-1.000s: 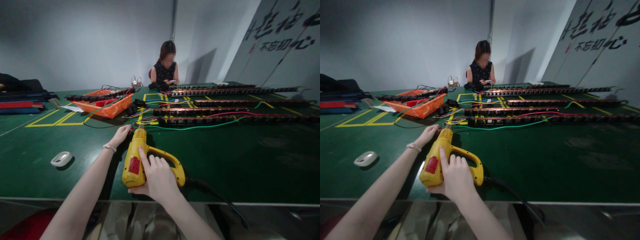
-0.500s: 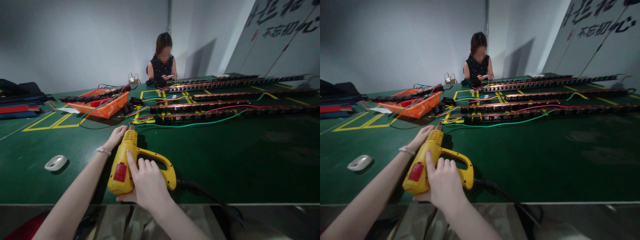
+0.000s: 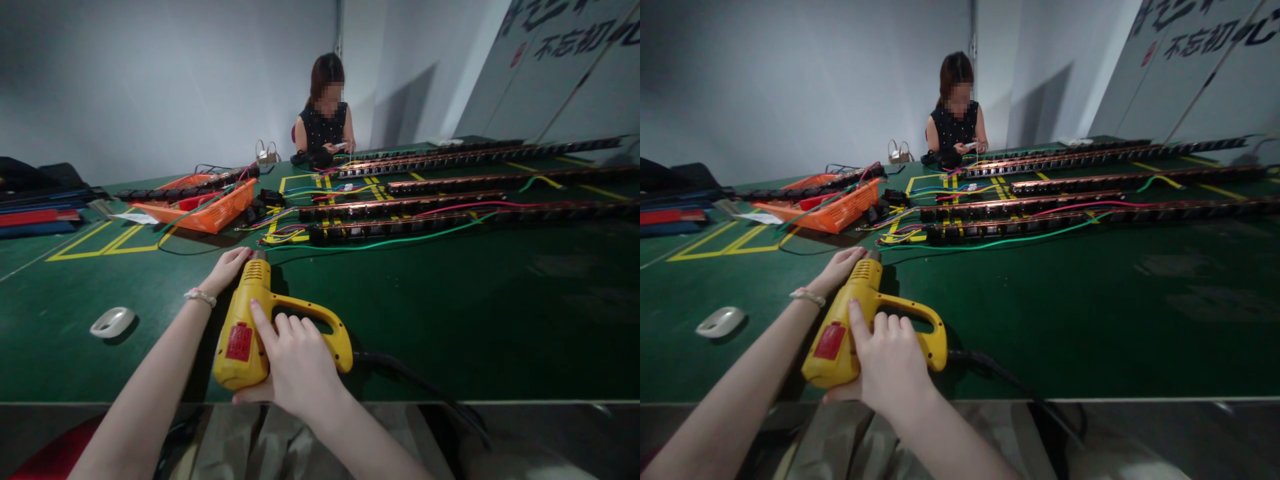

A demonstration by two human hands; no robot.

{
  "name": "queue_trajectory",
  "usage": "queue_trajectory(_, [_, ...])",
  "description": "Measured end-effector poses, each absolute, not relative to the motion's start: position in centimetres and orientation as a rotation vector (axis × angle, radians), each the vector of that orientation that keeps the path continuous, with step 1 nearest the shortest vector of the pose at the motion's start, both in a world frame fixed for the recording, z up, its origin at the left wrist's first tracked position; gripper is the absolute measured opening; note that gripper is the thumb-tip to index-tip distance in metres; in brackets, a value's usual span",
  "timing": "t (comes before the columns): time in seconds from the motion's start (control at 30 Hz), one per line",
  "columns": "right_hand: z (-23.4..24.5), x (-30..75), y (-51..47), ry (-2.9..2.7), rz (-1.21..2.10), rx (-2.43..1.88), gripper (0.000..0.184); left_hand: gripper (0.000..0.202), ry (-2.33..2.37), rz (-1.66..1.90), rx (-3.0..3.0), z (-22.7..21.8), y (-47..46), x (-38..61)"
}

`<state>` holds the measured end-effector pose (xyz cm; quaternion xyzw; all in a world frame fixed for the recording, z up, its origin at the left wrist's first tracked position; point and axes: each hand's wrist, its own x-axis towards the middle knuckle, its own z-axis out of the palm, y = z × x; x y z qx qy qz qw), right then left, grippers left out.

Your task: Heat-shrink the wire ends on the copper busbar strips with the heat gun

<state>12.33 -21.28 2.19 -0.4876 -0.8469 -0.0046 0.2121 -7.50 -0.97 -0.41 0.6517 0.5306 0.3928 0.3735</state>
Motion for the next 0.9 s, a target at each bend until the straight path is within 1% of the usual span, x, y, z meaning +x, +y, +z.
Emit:
queue_trajectory(0.17, [2.5,14.9,-21.0,-2.332,0.030,-1.433,0.112,0.052,1.338,1.022,1.766,-0.6,-0.5,-7.9])
queue_trajectory(0.33, [2.4,18.0,-21.4,-2.251,-0.064,-1.536,0.117,0.050,1.325,1.017,1.776,-0.5,-0.6,-7.8])
queue_trajectory(0.47, [2.3,20.7,-21.8,-2.207,-0.158,-1.598,0.115,0.050,1.331,1.008,1.757,-0.5,-0.6,-7.7])
queue_trajectory(0.6, [2.0,22.5,-22.0,-2.169,-0.212,-1.633,0.115,0.047,1.388,1.018,1.887,-0.3,-0.7,-7.6])
queue_trajectory(0.9, [1.6,22.8,-22.6,-2.153,-0.345,-1.643,0.110,0.045,1.533,1.007,2.024,0.0,-1.1,-7.3])
